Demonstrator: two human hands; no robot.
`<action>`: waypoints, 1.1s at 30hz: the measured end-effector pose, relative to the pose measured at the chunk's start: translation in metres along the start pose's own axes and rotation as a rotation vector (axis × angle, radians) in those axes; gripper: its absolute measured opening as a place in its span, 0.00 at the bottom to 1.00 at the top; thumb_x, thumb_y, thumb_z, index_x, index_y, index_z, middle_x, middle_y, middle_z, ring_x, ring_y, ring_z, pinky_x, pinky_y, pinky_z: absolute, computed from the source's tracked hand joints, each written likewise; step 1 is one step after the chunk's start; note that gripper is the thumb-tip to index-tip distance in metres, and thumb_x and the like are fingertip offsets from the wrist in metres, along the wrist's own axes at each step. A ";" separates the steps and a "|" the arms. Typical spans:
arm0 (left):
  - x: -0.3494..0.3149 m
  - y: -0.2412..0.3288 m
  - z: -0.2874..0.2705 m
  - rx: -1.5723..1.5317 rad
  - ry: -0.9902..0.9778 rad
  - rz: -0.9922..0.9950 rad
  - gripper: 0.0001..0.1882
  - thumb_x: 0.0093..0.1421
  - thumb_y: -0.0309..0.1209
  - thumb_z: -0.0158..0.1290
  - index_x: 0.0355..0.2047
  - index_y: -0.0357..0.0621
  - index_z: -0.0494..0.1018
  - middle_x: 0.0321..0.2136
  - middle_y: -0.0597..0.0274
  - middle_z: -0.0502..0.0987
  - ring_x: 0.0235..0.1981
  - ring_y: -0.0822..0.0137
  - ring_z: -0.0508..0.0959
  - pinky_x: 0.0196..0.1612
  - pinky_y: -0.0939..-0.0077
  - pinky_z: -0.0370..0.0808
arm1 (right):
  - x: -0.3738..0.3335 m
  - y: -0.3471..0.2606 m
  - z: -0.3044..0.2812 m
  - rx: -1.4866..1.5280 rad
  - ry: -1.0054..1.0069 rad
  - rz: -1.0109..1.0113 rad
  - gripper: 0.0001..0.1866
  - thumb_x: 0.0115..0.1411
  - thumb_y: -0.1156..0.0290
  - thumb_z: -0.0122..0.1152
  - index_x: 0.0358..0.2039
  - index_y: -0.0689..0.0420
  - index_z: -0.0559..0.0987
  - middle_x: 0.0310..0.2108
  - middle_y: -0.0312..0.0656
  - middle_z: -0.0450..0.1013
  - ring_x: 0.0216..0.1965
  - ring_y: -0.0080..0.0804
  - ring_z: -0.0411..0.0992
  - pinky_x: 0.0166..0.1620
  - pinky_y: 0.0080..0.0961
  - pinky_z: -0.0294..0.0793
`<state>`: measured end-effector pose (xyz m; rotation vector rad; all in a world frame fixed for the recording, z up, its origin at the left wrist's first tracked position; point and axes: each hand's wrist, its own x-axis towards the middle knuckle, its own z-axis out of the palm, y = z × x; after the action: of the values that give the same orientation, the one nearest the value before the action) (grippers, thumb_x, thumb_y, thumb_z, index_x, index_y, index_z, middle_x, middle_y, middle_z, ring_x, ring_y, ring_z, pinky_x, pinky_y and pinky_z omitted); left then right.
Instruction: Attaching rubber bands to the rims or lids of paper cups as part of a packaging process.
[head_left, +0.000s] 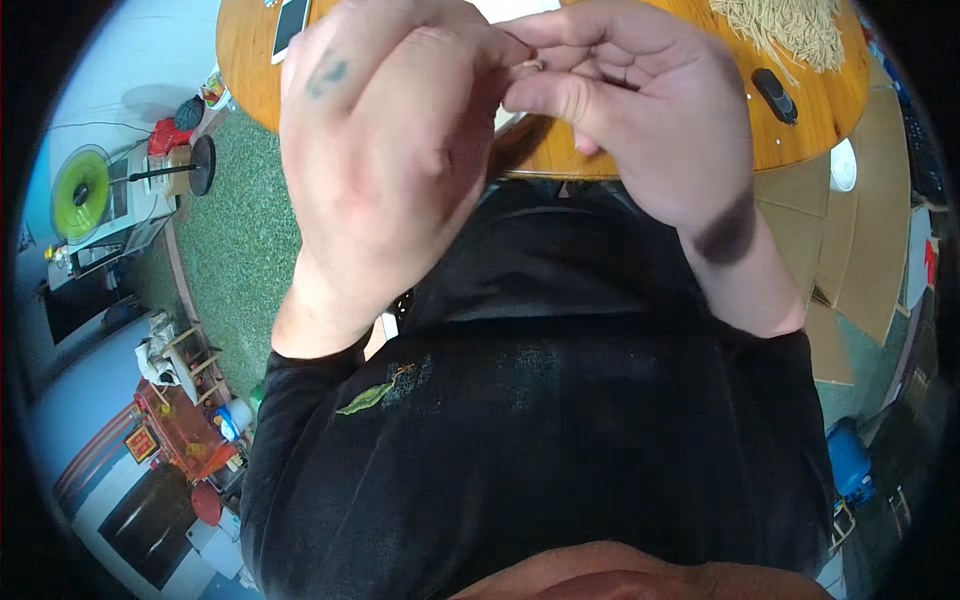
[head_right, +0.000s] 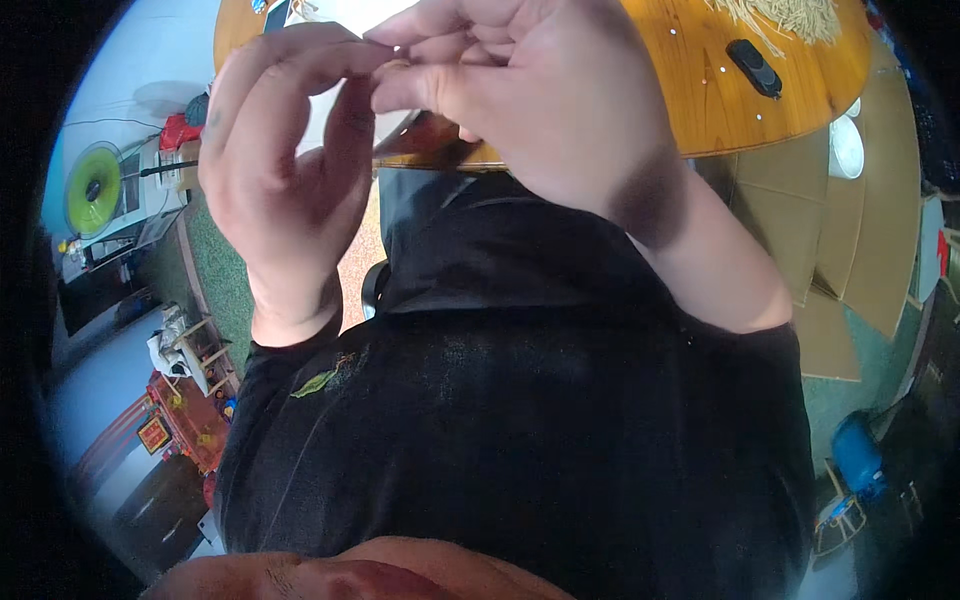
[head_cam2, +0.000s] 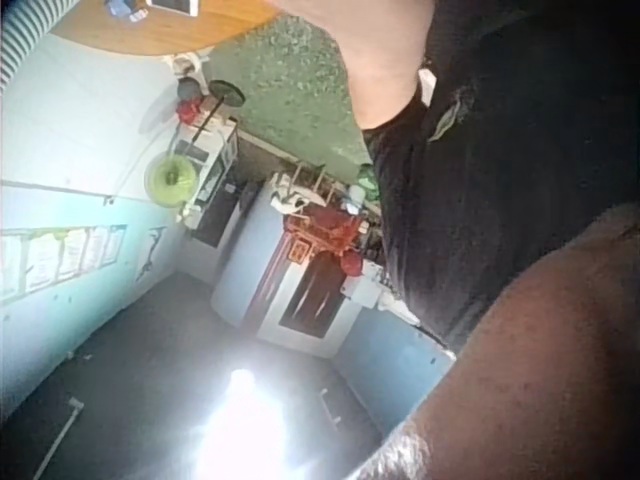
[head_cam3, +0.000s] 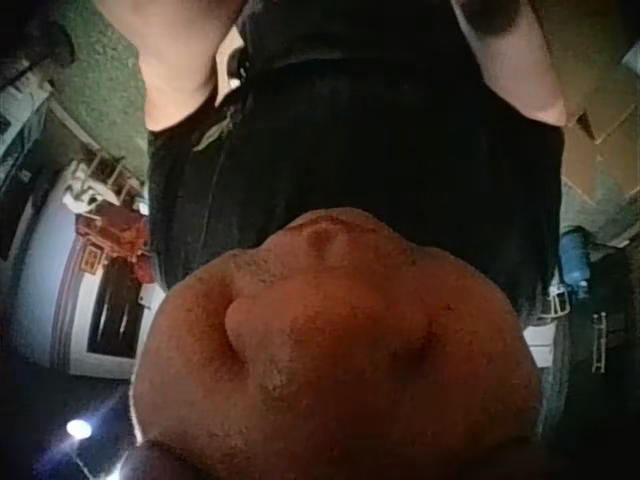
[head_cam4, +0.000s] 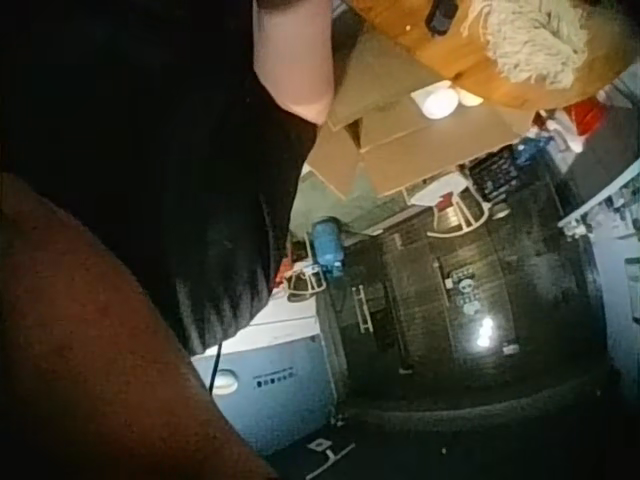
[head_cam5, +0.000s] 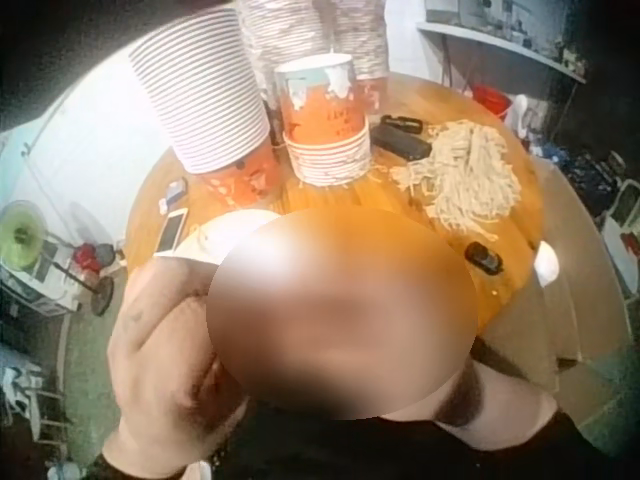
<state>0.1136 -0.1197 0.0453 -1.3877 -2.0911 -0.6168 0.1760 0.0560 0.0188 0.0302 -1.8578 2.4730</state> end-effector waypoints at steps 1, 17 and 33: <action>-0.001 -0.001 0.000 -0.033 0.023 -0.009 0.13 0.50 0.11 0.61 0.35 0.38 0.80 0.35 0.57 0.82 0.37 0.61 0.82 0.43 0.73 0.76 | 0.000 -0.003 0.001 0.003 0.001 0.003 0.12 0.61 0.86 0.64 0.46 0.70 0.82 0.38 0.44 0.83 0.41 0.24 0.81 0.46 0.19 0.82; -0.026 -0.017 -0.018 -0.340 -0.208 -0.130 0.27 0.48 0.31 0.75 0.47 0.36 0.78 0.44 0.55 0.83 0.43 0.62 0.81 0.43 0.72 0.76 | -0.011 -0.001 0.015 -0.398 0.272 -0.286 0.03 0.63 0.82 0.64 0.32 0.62 0.78 0.26 0.36 0.72 0.24 0.15 0.67 0.28 0.15 0.65; -0.021 -0.017 0.001 -0.387 -0.066 -0.048 0.11 0.56 0.20 0.66 0.39 0.34 0.82 0.35 0.54 0.85 0.36 0.63 0.83 0.42 0.75 0.77 | -0.021 0.057 0.008 -0.127 0.127 -0.377 0.06 0.70 0.75 0.60 0.44 0.63 0.78 0.32 0.32 0.74 0.28 0.12 0.69 0.33 0.10 0.70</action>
<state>0.1045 -0.1388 0.0294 -1.5840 -2.1390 -1.0520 0.1939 0.0320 -0.0350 0.1939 -1.7627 2.0554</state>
